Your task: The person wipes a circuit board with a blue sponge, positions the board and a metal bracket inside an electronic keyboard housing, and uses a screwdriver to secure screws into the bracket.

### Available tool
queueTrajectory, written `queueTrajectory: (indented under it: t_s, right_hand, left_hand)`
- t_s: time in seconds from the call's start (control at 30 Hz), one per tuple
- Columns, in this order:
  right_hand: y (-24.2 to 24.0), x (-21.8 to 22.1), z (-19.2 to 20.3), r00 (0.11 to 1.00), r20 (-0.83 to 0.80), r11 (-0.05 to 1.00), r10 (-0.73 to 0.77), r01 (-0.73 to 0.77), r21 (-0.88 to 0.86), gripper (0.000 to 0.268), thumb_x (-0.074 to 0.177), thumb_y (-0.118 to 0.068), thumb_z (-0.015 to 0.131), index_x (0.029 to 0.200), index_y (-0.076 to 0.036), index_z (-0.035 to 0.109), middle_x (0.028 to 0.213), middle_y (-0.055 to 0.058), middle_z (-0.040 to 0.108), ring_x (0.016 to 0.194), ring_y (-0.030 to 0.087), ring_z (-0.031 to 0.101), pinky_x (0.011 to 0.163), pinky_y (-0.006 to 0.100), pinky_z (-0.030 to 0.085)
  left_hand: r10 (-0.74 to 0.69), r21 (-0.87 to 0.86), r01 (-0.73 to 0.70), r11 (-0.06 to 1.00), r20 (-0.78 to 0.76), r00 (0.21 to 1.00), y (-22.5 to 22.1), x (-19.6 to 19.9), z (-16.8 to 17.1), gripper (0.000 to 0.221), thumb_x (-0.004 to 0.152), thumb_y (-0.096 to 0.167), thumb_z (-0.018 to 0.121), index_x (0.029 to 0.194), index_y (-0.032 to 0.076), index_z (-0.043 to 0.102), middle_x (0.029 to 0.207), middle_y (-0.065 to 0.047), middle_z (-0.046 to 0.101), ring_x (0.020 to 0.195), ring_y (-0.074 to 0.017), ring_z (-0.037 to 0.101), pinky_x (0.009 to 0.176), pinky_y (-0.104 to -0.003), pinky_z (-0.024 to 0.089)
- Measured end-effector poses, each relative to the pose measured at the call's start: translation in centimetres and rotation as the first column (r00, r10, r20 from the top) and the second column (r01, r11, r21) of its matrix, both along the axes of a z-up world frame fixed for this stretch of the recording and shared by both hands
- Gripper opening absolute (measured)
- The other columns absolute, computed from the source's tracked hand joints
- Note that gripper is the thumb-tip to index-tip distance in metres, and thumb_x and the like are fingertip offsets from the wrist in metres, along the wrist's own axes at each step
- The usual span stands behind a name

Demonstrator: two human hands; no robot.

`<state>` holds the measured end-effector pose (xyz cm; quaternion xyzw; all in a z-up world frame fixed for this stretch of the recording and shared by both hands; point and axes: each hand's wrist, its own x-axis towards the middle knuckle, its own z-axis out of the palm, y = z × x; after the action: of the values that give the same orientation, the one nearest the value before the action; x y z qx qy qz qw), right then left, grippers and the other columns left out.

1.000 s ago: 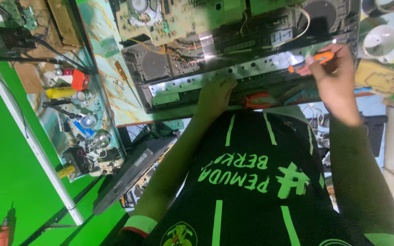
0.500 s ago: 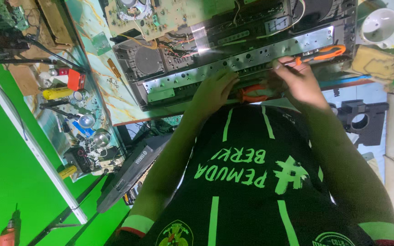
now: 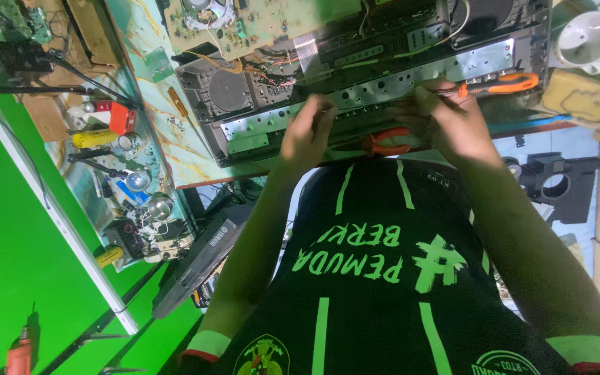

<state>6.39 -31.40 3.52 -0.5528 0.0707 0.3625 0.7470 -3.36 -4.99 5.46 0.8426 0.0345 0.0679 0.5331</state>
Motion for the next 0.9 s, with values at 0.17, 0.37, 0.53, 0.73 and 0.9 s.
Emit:
queueTrajectory:
  t_s: [0.17, 0.37, 0.53, 0.73, 0.9]
  right_hand:
    - [-0.6, 0.2, 0.6, 0.998, -0.029, 0.997, 0.059, -0.058, 0.053, 0.026, 0.107, -0.022, 0.062, 0.123, -0.002, 0.065, 0.115, 0.012, 0.073, 0.109, 0.024, 0.073, 0.098, 0.041, 0.060]
    - [-0.1, -0.4, 1.6, 0.976, -0.032, 0.952, 0.217, -0.219, -0.215, 0.021, 0.103, -0.016, 0.060, 0.116, 0.000, 0.066, 0.110, 0.016, 0.075, 0.103, 0.026, 0.076, 0.094, 0.038, 0.063]
    - [-1.5, 0.8, 1.8, 0.968, -0.035, 0.966, 0.248, -0.250, -0.065, 0.027, 0.102, -0.011, 0.058, 0.125, 0.001, 0.067, 0.116, 0.017, 0.075, 0.109, 0.024, 0.076, 0.097, 0.035, 0.063]
    - [-2.6, 4.4, 1.9, 0.952, 0.008, 0.948, 0.307, -0.305, -0.088, 0.031, 0.099, -0.010, 0.063, 0.128, 0.001, 0.067, 0.116, 0.018, 0.076, 0.107, 0.024, 0.076, 0.095, 0.036, 0.062]
    - [-4.3, 6.0, 1.1, 0.932, 0.069, 0.894, 0.356, -0.318, -0.317, 0.023, 0.105, -0.018, 0.062, 0.119, -0.001, 0.069, 0.114, 0.013, 0.077, 0.106, 0.020, 0.076, 0.094, 0.034, 0.060]
  left_hand:
    - [0.011, -0.088, -0.030, 0.996, -0.209, 0.978, -0.4, 0.4, -1.5, 0.009, 0.103, 0.009, 0.066, 0.102, 0.001, 0.062, 0.073, -0.010, 0.065, 0.060, -0.0148, 0.060, 0.055, -0.031, 0.047]
    - [-0.057, -0.072, 0.044, 0.996, -0.185, 0.981, -1.8, 0.0, -3.2, 0.012, 0.106, 0.012, 0.065, 0.098, 0.003, 0.069, 0.072, -0.007, 0.065, 0.058, -0.0149, 0.059, 0.053, -0.032, 0.045]
    - [0.001, -0.097, -0.015, 0.995, -0.150, 0.989, -4.4, 1.0, -3.0, 0.008, 0.106, 0.010, 0.063, 0.110, 0.003, 0.063, 0.084, -0.008, 0.066, 0.073, -0.0160, 0.064, 0.067, -0.031, 0.053]
    - [0.011, -0.142, -0.044, 0.989, -0.227, 0.974, -6.7, 4.1, -1.9, 0.013, 0.105, 0.011, 0.063, 0.117, 0.006, 0.063, 0.096, -0.007, 0.075, 0.090, -0.0127, 0.073, 0.081, -0.028, 0.058]
    - [0.028, -0.123, -0.063, 0.990, -0.265, 0.964, -9.4, 5.5, -2.9, 0.013, 0.105, 0.014, 0.066, 0.117, 0.007, 0.066, 0.097, -0.008, 0.076, 0.091, -0.0165, 0.075, 0.083, -0.030, 0.058]
